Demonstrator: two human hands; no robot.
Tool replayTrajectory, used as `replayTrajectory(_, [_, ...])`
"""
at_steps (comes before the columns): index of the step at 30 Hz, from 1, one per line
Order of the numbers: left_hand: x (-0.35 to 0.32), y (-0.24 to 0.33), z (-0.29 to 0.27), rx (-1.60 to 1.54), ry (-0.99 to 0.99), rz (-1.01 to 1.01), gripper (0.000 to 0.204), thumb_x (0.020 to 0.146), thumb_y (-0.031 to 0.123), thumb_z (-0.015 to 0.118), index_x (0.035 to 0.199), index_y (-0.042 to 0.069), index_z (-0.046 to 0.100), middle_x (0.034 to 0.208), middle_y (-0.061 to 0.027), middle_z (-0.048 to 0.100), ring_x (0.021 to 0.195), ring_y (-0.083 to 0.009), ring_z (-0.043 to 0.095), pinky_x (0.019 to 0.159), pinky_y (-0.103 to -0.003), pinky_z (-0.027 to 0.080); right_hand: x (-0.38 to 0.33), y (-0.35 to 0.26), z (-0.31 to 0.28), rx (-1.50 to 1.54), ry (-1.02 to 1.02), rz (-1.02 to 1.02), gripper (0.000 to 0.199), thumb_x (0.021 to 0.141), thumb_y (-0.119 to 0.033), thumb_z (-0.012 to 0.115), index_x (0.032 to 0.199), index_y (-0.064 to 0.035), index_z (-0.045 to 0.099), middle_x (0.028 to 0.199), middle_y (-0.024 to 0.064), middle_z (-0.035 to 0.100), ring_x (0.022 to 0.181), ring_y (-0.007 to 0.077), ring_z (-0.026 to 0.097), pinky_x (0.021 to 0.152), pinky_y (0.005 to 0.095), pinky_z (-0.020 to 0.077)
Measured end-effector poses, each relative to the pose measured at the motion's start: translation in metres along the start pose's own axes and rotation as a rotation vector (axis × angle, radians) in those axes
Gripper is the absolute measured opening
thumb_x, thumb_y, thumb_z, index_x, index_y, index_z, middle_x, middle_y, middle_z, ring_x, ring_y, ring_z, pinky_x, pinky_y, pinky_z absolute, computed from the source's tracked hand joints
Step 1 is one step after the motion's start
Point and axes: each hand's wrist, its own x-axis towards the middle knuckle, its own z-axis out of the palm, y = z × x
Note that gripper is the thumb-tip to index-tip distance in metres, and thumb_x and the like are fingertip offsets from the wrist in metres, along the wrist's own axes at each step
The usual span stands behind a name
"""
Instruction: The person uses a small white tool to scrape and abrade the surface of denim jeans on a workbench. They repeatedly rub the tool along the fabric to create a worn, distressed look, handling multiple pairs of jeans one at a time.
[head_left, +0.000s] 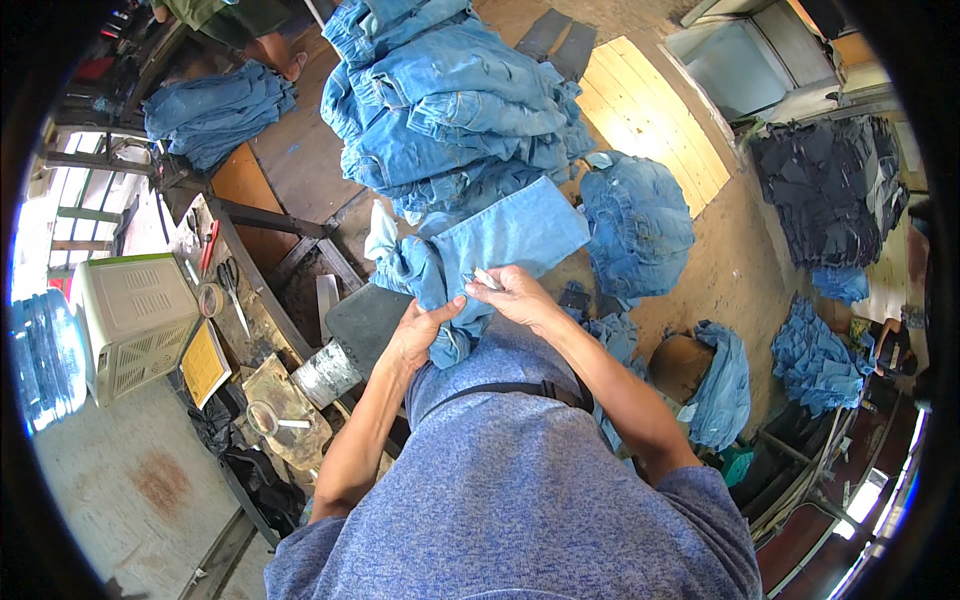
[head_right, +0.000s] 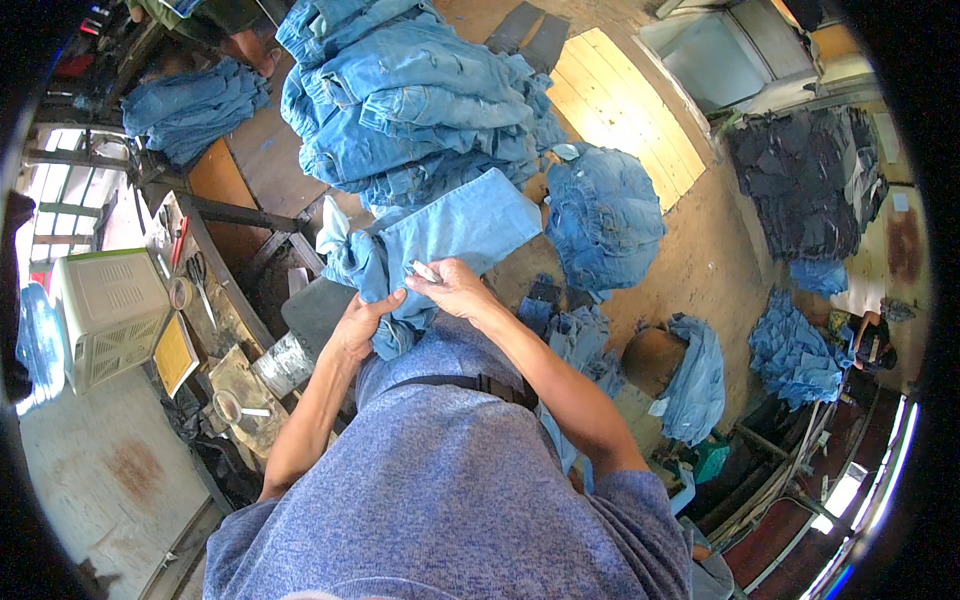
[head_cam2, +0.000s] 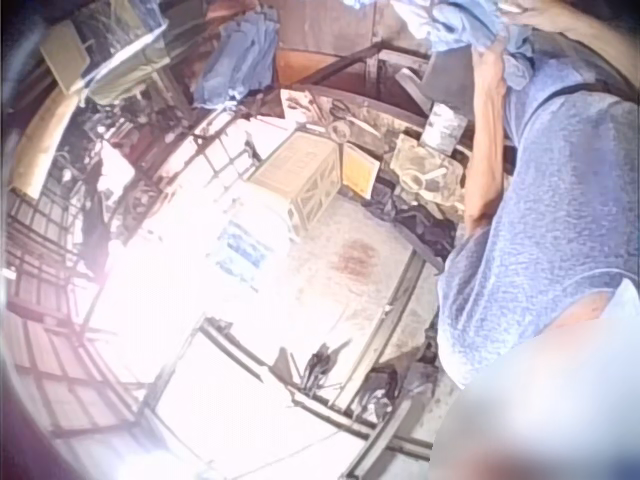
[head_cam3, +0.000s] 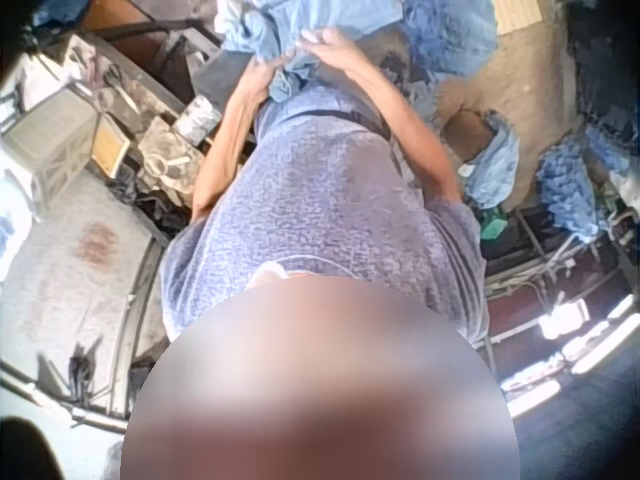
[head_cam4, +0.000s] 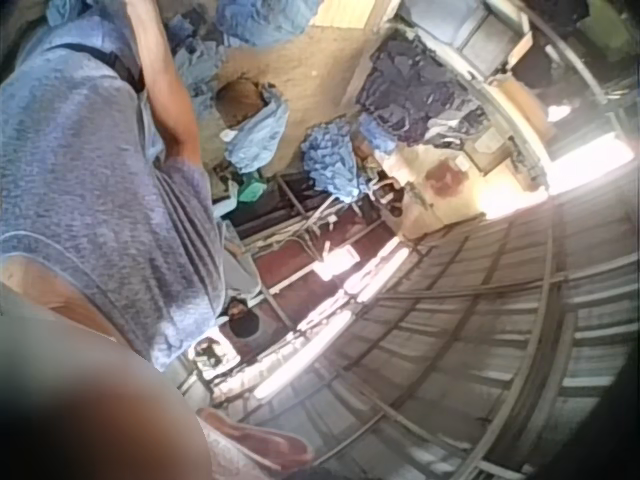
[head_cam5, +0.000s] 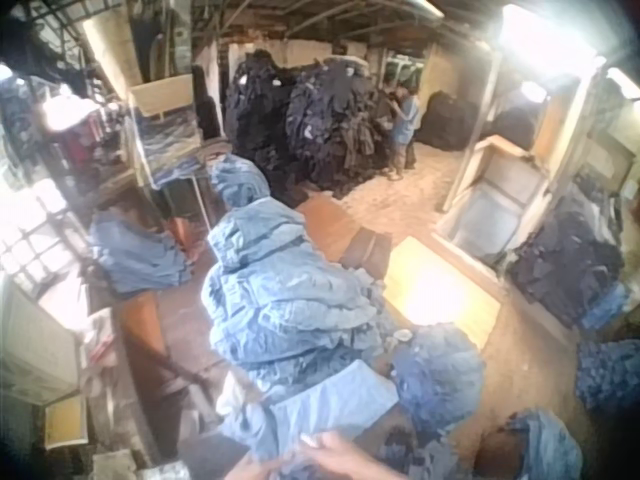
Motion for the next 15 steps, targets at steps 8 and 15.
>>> replayTrajectory(8, [-0.004, 0.004, 0.004, -0.022, 0.007, -0.028, 0.058, 0.094, 0.011, 0.081, 0.144, 0.0, 0.054, 0.13, -0.0089, 0.07, 0.116, -0.0203, 0.068, 0.102, -0.038, 0.054, -0.003, -0.006, -0.009, -0.07, -0.08, 0.069, 0.03, 0.101, -0.035, 0.076, 0.1, -0.0046, 0.075, 0.083, -0.0083, 0.057, 0.075, 0.0035, 0.045, 0.066, 0.0259, 0.037])
replayTrajectory(15, [0.0, -0.002, 0.002, -0.025, 0.044, -0.016, 0.052, 0.095, 0.01, 0.079, 0.142, 0.001, 0.056, 0.129, -0.0077, 0.071, 0.114, -0.0193, 0.069, 0.1, -0.037, 0.055, 0.001, -0.002, -0.013, 0.292, -0.185, 0.246, 0.023, 0.102, -0.028, 0.074, 0.108, -0.007, 0.07, 0.075, -0.0102, 0.049, 0.062, 0.0011, 0.039, 0.054, 0.0234, 0.0307])
